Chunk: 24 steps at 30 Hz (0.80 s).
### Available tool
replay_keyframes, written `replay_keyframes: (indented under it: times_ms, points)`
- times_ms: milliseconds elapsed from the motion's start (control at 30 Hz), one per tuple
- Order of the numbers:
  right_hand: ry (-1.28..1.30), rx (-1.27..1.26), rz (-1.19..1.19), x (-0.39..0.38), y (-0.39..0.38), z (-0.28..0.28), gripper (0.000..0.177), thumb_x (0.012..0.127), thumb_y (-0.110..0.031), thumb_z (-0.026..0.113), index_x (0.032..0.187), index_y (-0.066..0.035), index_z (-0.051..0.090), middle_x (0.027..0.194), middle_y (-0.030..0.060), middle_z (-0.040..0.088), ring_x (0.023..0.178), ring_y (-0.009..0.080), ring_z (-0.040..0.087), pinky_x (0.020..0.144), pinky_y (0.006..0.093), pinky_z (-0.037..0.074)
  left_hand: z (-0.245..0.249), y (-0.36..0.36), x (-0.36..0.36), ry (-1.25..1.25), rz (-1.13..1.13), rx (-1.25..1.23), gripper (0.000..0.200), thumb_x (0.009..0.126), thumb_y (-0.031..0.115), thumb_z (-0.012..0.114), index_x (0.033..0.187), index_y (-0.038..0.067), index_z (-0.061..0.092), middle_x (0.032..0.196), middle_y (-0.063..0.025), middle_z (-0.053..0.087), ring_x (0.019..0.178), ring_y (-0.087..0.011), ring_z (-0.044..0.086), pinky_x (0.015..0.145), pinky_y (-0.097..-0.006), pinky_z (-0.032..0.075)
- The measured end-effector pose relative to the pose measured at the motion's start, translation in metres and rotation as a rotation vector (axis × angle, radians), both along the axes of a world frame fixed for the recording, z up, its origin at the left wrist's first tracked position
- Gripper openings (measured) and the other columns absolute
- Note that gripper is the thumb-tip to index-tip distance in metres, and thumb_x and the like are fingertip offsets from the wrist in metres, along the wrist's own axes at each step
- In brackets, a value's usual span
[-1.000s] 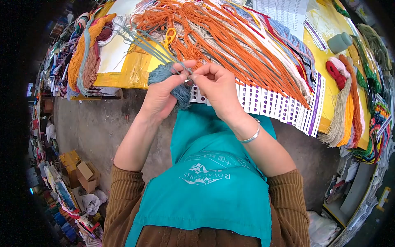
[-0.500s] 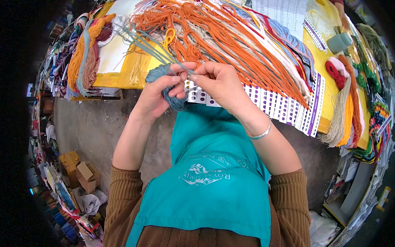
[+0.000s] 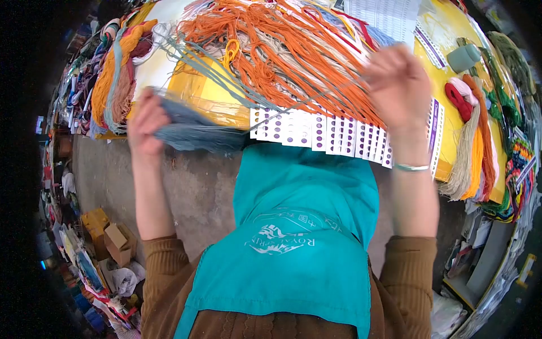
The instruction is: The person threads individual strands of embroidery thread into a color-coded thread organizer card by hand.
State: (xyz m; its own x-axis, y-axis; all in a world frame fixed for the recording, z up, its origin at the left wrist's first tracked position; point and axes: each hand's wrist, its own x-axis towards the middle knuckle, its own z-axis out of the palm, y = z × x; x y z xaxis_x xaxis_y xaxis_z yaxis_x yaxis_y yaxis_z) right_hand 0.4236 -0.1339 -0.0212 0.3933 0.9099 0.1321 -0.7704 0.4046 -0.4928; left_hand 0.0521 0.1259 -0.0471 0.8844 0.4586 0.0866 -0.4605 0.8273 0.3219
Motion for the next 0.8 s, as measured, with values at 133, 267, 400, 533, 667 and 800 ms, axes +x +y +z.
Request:
replay_keyframes:
  times_ms: [133,267,400,533,667,800]
  points:
    - [-0.249,-0.496,-0.718,0.125,-0.090,0.031,0.016,0.091,-0.010,0.060,0.077,-0.009,0.052,0.068,-0.0029,0.043,0.051,0.0070,0.029,0.045,0.0210,0.023,0.000,0.081,-0.127,0.281,0.468,-0.006,0.026,0.103,0.013,0.037,0.082,0.004,0.048,0.055,0.0034,0.036,0.043,-0.0062,0.031,0.043,-0.0223,0.029]
    - [-0.386,-0.675,-1.249,0.255,-0.208,0.058,0.007,0.091,-0.012,0.060,0.086,-0.007,0.058,0.076,-0.0017,0.052,0.053,0.0061,0.035,0.047,0.0204,0.027,-0.015,0.126,-0.238,0.363,0.811,0.106,0.017,0.100,0.014,0.047,0.093,0.001,0.056,0.056,0.0043,0.034,0.044,-0.0059,0.028,0.044,-0.0216,0.026]
    - [-0.836,-0.839,-1.408,0.232,-0.203,0.087,0.008,0.091,-0.011,0.057,0.094,-0.006,0.063,0.086,-0.0008,0.060,0.059,0.0043,0.041,0.051,0.0200,0.032,0.008,0.088,-0.192,0.291,0.744,0.242,0.036,0.099,0.017,0.051,0.129,-0.002,0.051,0.059,0.0056,0.036,0.045,-0.0040,0.028,0.043,-0.0210,0.027]
    - [-1.290,-0.873,-0.959,0.120,-0.106,0.064,0.017,0.091,-0.010,0.055,0.103,-0.004,0.067,0.096,0.0001,0.067,0.065,0.0025,0.047,0.055,0.0196,0.036,0.006,0.005,-0.061,0.164,0.384,0.151,0.043,0.099,0.020,0.052,0.136,0.001,0.043,0.061,0.0047,0.039,0.045,-0.0040,0.029,0.043,-0.0197,0.031]
    - [-1.415,-0.491,-0.191,0.002,-0.034,-0.006,0.022,0.091,-0.011,0.058,0.111,-0.007,0.052,0.086,0.0042,0.069,0.071,0.0037,0.056,0.060,0.0191,0.038,-0.031,-0.052,0.022,0.313,0.038,0.028,0.035,0.096,0.021,0.057,0.126,0.004,0.055,0.064,0.0063,0.039,0.046,-0.0032,0.030,0.044,-0.0200,0.031]
    - [-1.079,-0.600,0.283,-0.064,-0.012,-0.021,0.027,0.094,-0.007,0.052,0.120,-0.004,0.046,0.083,0.0050,0.068,0.079,0.0068,0.059,0.068,0.0236,0.044,-0.023,-0.121,0.091,0.706,-0.147,0.356,0.025,0.092,0.020,0.064,0.110,0.003,0.060,0.071,0.0013,0.052,0.051,-0.0034,0.040,0.048,-0.0203,0.037]
